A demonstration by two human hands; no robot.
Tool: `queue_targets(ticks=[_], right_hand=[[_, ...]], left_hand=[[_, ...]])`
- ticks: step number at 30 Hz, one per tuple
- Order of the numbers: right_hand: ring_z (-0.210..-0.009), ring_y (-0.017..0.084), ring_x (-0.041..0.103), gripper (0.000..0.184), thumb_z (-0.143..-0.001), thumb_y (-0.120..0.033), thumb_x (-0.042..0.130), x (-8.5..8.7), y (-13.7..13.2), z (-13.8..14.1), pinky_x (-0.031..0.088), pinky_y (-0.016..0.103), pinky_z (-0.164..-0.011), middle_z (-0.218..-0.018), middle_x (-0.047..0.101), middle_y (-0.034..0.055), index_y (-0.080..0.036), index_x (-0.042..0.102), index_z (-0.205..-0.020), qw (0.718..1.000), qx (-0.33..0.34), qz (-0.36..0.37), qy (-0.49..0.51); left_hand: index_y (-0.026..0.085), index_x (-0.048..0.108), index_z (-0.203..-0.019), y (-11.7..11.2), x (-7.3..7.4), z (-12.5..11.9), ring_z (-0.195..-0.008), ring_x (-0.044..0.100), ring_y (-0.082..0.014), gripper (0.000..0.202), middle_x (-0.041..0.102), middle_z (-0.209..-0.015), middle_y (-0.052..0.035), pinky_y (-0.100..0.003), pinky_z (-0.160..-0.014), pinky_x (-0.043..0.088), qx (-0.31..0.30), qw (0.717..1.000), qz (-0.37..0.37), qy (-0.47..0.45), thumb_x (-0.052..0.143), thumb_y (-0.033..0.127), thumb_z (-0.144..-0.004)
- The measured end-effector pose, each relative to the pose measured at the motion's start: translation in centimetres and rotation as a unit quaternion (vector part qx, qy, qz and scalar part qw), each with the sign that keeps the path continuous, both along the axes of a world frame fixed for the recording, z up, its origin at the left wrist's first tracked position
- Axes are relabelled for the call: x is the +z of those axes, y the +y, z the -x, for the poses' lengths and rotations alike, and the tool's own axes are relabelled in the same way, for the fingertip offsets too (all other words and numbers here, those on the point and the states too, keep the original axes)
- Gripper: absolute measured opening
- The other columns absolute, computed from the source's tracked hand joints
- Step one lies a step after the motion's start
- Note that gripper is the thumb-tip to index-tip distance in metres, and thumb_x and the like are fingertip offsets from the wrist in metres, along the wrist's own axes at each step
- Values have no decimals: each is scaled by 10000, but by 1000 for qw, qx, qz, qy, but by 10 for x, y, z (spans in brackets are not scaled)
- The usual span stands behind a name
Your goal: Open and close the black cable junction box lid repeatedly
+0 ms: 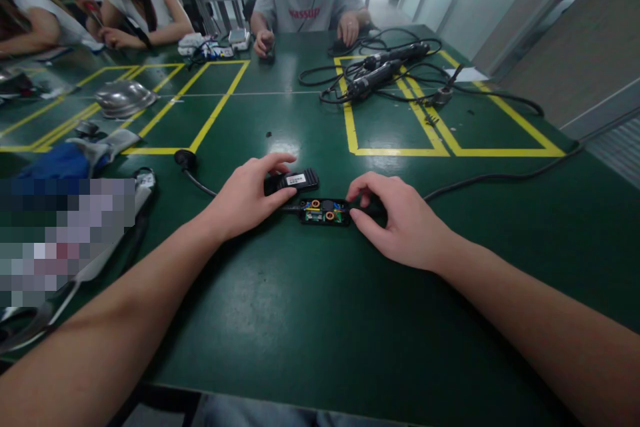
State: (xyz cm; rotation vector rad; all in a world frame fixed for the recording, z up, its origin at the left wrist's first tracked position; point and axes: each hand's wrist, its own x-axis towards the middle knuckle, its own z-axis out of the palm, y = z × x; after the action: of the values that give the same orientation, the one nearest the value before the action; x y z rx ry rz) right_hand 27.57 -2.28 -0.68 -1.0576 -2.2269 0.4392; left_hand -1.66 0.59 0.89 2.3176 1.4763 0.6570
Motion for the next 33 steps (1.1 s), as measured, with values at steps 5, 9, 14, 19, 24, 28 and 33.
queue_targets(ticks=[5, 9, 14, 19, 24, 28, 33], right_hand=[[-870, 242, 675, 339, -861, -171, 607, 0, -1, -2, 482, 422, -847, -1060, 749, 58, -242, 566, -1190, 1000, 1, 11, 9], [-916, 258, 681, 538, -835, -180, 605, 1, -2, -3, 514, 458, -901, -1208, 758, 104, -215, 536, -1368, 1000, 23, 16, -7], [-936, 283, 703, 577, -872, -239, 665, 3, -3, -3, 531, 483, -927, -1255, 776, 132, -194, 574, -1440, 999, 28, 18, -23], [-926, 288, 727, 481, -911, -317, 755, 2, -2, -1, 535, 465, -903, -1243, 803, 126, -209, 665, -1372, 999, 23, 10, -28], [-1036, 308, 748, 243, -989, -373, 773, 0, 4, -1, 536, 460, -914, -1158, 820, 100, -235, 750, -1187, 999, 32, 10, -24], [-1003, 283, 760, 238, -995, -378, 807, -2, 7, -2, 561, 436, -895, -1144, 829, 90, -229, 777, -1178, 999, 47, 24, -2], [-1072, 309, 772, 238, -963, -349, 849, -3, 7, -2, 570, 462, -951, -1172, 841, 89, -245, 804, -1173, 999, 36, 7, -5]], left_hand=[[207, 784, -1361, -11, 9, -3, -1206, 744, -301, 361, 829, -1297, -108, -473, -1110, 586, -65, 995, -71, -34, 685, 390, -1066], [204, 796, -1331, -22, 15, -11, -1207, 755, -277, 319, 835, -1289, -101, -434, -1128, 583, -153, 985, -71, -42, 687, 376, -1086], [190, 798, -1327, -24, 11, -17, -1188, 766, -260, 302, 828, -1282, -107, -415, -1113, 601, -196, 979, -40, -42, 691, 333, -1084], [200, 797, -1334, -24, 10, -18, -1200, 759, -267, 291, 826, -1295, -106, -438, -1116, 600, -198, 979, -41, -35, 696, 304, -1081], [213, 810, -1303, -24, 11, -19, -1156, 768, -256, 260, 844, -1248, -84, -419, -1068, 602, -192, 980, -31, -40, 743, 290, -1064], [229, 829, -1298, -22, 11, -18, -1084, 778, -243, 276, 857, -1189, -64, -389, -997, 610, -170, 985, -4, -40, 805, 308, -1034], [227, 835, -1301, -21, 11, -19, -1114, 774, -251, 291, 856, -1203, -66, -397, -1023, 599, -177, 984, -18, -32, 828, 285, -1016]])
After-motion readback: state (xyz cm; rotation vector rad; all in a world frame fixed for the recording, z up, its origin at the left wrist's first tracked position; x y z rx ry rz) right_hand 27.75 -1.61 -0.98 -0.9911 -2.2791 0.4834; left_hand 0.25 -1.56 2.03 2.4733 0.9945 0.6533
